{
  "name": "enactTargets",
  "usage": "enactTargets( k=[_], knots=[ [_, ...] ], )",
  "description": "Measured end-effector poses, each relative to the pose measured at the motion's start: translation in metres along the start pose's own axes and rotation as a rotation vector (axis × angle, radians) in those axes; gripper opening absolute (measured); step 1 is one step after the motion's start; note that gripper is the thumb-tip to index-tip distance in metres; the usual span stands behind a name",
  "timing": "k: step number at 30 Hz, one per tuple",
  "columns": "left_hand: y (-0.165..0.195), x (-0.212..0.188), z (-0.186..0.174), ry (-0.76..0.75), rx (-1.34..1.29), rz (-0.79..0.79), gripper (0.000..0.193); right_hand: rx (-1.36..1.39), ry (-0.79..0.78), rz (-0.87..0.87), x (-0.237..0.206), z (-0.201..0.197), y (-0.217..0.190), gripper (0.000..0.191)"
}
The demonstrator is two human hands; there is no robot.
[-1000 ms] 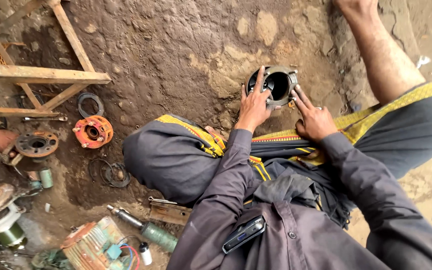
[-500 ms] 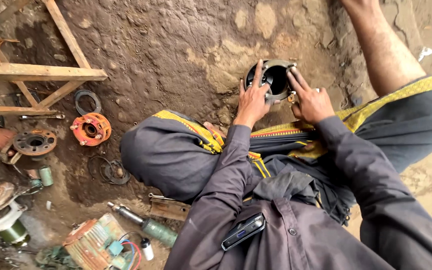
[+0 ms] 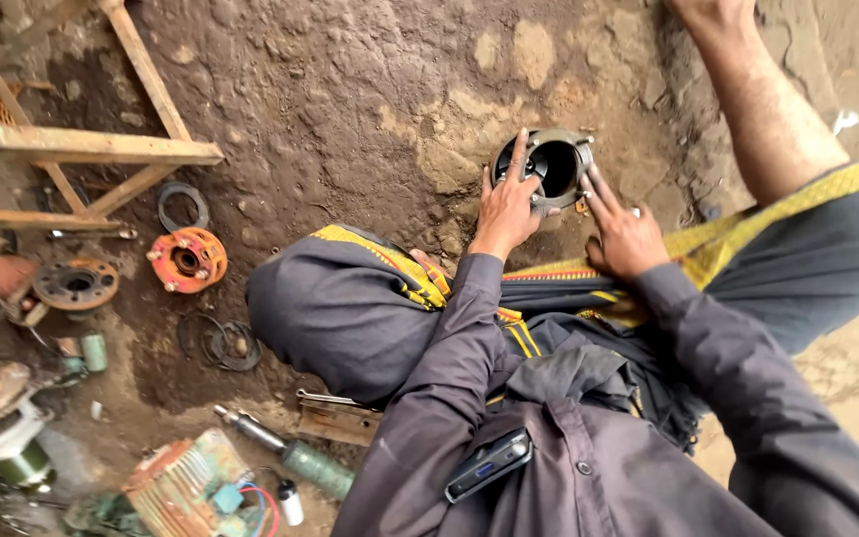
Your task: The person sits on the ground fitting a metal sealing ring around a pump impeller housing, tapping and pressing the ring into place by hand and with a small mallet, and rotating the housing to work around its rim. Other pump parts and motors lie scattered on the ground nearby.
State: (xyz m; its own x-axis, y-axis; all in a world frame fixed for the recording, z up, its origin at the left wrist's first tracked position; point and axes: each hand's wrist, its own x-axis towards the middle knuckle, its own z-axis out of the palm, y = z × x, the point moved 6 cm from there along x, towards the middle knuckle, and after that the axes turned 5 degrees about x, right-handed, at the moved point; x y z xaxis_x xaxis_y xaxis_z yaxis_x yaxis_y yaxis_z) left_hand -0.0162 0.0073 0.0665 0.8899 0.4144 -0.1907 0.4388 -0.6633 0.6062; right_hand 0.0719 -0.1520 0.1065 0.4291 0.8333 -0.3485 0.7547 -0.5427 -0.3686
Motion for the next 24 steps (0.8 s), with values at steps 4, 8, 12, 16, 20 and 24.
enactTargets(
  k=[4, 8, 12, 16, 20, 24],
  knots=[
    [-0.001, 0.005, 0.003, 0.037, 0.004, -0.012, 0.041, -0.04, 0.073, -0.033, 0.002, -0.005, -0.002, 0.106],
    [0.002, 0.002, 0.005, 0.013, 0.048, -0.011, 0.03, -0.062, 0.03, 0.097, 0.007, -0.006, -0.003, 0.101],
    [0.0, 0.002, -0.002, 0.029, 0.011, -0.017, 0.045, -0.076, -0.014, 0.094, -0.006, -0.003, -0.013, 0.102],
    [0.0, 0.002, 0.0, 0.045, -0.008, -0.008, 0.043, 0.002, 0.144, 0.012, -0.002, -0.007, -0.013, 0.105],
    [0.0, -0.001, 0.004, -0.001, 0.003, -0.033, 0.037, -0.116, 0.079, 0.105, 0.006, 0.001, -0.005, 0.101],
    [0.008, 0.001, -0.012, 0.152, 0.031, 0.05, 0.045, -0.213, 0.068, 0.079, -0.011, 0.003, -0.012, 0.096]
  ],
)
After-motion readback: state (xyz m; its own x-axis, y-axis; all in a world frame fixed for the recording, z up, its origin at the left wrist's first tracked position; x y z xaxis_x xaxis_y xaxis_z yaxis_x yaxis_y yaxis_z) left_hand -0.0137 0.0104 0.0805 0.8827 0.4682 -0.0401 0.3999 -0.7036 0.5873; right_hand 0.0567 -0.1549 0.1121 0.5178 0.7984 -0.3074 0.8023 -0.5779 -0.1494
